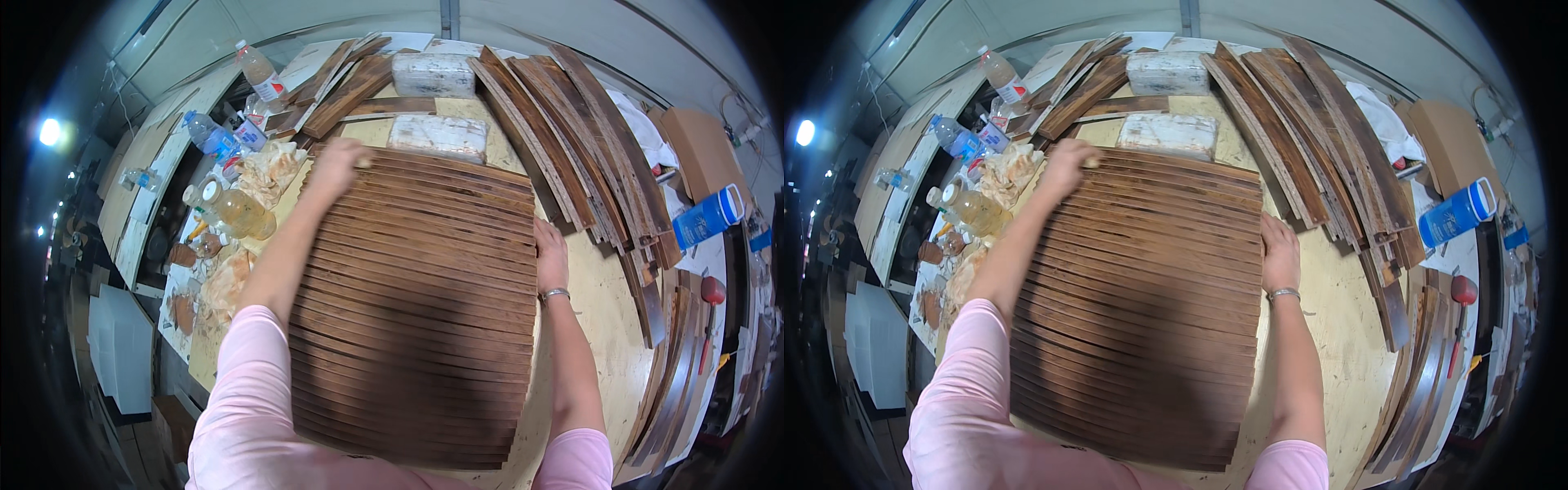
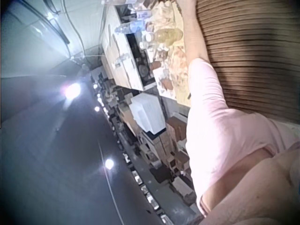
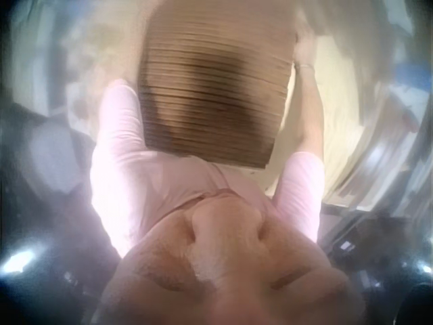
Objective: The person applies a substance to a wooden panel using a small cloth and then wipes the entire surface with a larger rag.
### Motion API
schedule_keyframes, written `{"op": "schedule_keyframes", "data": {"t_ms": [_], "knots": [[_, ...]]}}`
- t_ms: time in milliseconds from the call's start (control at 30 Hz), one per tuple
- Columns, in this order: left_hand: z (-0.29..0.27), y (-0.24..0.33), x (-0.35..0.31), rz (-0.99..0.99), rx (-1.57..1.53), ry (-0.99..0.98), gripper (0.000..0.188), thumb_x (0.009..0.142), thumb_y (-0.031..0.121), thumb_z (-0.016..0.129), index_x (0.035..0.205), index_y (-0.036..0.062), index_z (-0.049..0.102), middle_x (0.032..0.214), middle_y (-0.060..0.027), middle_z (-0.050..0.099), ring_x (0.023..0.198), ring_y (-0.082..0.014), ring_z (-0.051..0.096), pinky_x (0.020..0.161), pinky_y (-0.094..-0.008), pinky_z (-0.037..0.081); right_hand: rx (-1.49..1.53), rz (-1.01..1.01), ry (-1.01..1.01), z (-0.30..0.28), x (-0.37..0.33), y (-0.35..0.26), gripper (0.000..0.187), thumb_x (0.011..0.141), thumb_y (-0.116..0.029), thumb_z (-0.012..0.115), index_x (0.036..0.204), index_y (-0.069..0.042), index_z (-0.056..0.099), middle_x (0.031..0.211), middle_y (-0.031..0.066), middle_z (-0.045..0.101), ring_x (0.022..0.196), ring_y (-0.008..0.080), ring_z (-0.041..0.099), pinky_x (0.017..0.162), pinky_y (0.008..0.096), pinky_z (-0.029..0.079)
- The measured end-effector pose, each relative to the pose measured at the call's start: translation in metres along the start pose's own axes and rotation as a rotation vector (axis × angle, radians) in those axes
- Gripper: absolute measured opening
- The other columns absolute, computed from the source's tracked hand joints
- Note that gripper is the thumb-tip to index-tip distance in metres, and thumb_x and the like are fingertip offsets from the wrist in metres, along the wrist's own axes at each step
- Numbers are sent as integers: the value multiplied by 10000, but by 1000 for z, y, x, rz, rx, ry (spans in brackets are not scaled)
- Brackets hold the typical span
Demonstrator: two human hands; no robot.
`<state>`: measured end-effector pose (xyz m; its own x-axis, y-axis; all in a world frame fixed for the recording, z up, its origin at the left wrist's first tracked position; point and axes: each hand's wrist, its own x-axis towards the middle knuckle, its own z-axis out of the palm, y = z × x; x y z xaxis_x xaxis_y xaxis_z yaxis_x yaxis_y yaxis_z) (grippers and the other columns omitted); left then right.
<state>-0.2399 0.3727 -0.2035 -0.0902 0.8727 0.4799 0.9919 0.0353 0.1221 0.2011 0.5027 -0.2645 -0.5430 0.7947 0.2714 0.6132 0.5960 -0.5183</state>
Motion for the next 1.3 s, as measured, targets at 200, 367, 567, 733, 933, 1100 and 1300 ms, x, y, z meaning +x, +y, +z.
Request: {"op": "schedule_keyframes", "data": {"t_ms": [200,367,567,733,933,1100,1300], "knots": [[-29,-51,-19,-217,116,90,410,705,-124,560,1016,84,729,1056,-115,681,1080,-342,580,962,-413,480,-44,6,-8,5,0,8,424,948,-140,531,1366,-102,585,1418,69,571,1323,282,488,1154,383,332],[-16,-50,-9,-65,92,-42,382,703,-102,603,1008,92,728,1046,-89,680,1054,-321,590,935,-411,487,-67,14,-11,4,0,3,460,923,-75,531,1381,-102,572,1414,68,572,1321,283,486,1150,374,341],[-37,-75,-29,-235,214,19,402,723,-70,594,1075,74,727,1070,-122,670,1064,-332,586,946,-424,483,-32,68,-48,7,2,12,472,918,-36,513,1382,-94,568,1424,63,561,1334,278,470,1155,367,340],[-33,-70,-16,-115,163,-105,404,692,-98,573,1042,44,716,1070,-138,677,1081,-335,583,950,-413,480,-98,41,-27,8,1,12,454,942,-33,464,1378,-97,573,1419,63,564,1337,273,468,1151,360,344],[-32,-39,-24,-43,91,67,315,713,-81,612,961,77,726,1063,-100,678,1069,-330,590,962,-412,477,-60,82,-41,7,2,9,450,960,-57,442,1393,-87,564,1408,76,572,1328,270,477,1147,356,343],[-32,-20,-30,82,23,-65,391,701,-121,598,1002,91,728,1077,-78,688,1050,-295,599,965,-400,486,-101,26,-19,9,1,16,455,950,-49,450,1388,-81,568,1401,76,578,1319,270,487,1142,362,350],[-57,-59,-62,-252,228,51,394,723,-100,614,1045,86,745,1032,-115,692,1054,-290,598,955,-407,488,-132,-17,-3,14,1,16,445,941,-40,451,1365,-77,582,1401,64,579,1316,267,490,1138,369,357]]}}
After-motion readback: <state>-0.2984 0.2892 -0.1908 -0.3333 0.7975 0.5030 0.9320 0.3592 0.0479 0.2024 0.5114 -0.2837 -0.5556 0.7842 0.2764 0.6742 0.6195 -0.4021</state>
